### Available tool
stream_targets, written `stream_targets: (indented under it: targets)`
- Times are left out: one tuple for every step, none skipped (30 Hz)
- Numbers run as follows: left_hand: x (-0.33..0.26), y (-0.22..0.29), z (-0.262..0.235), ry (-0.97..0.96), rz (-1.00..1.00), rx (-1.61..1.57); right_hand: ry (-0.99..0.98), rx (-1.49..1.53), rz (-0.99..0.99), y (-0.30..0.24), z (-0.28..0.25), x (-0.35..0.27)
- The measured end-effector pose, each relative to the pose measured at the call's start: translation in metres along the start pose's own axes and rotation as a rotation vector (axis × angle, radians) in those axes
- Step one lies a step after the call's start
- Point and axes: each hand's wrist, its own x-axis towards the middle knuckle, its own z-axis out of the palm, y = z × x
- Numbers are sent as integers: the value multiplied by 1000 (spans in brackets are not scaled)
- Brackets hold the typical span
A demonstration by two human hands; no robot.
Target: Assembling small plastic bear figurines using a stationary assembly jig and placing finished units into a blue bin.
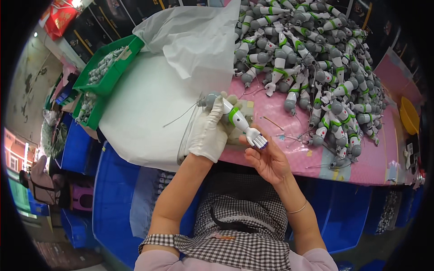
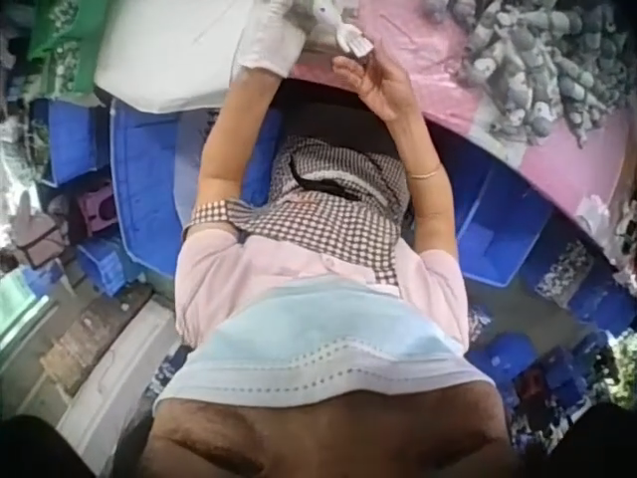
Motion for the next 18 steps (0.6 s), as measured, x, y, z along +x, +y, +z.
stream_targets:
  targets:
    - [-4, -3, 2, -4, -3, 9, -29, -40, -9, 2, 4, -3]
    - [-8, -5, 5, -31, -30, -33, -33, -35, -16, 8, 2, -5]
    - [-10, -6, 7, -62, -56, -74, -90, 28, -67, 15, -1, -4]
    - [-15, -7, 9, -67, -58, -64, -147, 92, -116, 22, -3, -4]
    - [-20, -8, 12, -110, -63, -55, -126, -38, -208, 26, -2, -6]
    - [-24, -8, 14, -149, -67, -45, -131, -31, -211, 25, -2, -8]
    - [-25, -7, 14, -166, -74, 0, -91, -422, -315, 22, -4, -12]
    - [-25, -6, 13, -162, -77, 9, -43, -813, -412, 20, -5, -14]
    - [-25, -3, 11, -223, -150, -54, 44, -1169, -424, 16, 12, -15]
    - [-25, -3, 8, -286, -230, -123, 48, -1158, -420, 10, 18, -15]
    - [-25, -5, 8, -237, -232, -107, -58, -1361, -389, 4, 20, -14]
    - [-26, -4, 5, -224, -236, -103, -172, -1561, -351, 0, 23, -15]
    - [-25, -6, 0, -248, -243, -144, -140, -1620, -391, -5, 21, -16]
    - [-26, -8, -5, -273, -250, -186, -131, -1611, -382, -13, 21, -18]
    - [-30, -10, 4, -188, -256, -126, 102, -1497, -225, -27, 20, -20]
    - [-31, -14, 2, -187, -271, -128, 323, -1366, -75, -36, 20, -19]
    - [-34, -18, 0, -200, -312, -134, 339, -1363, -77, -42, 23, -13]
    - [-38, -20, -4, -211, -345, -138, 394, -1079, -121, -42, 26, 0]
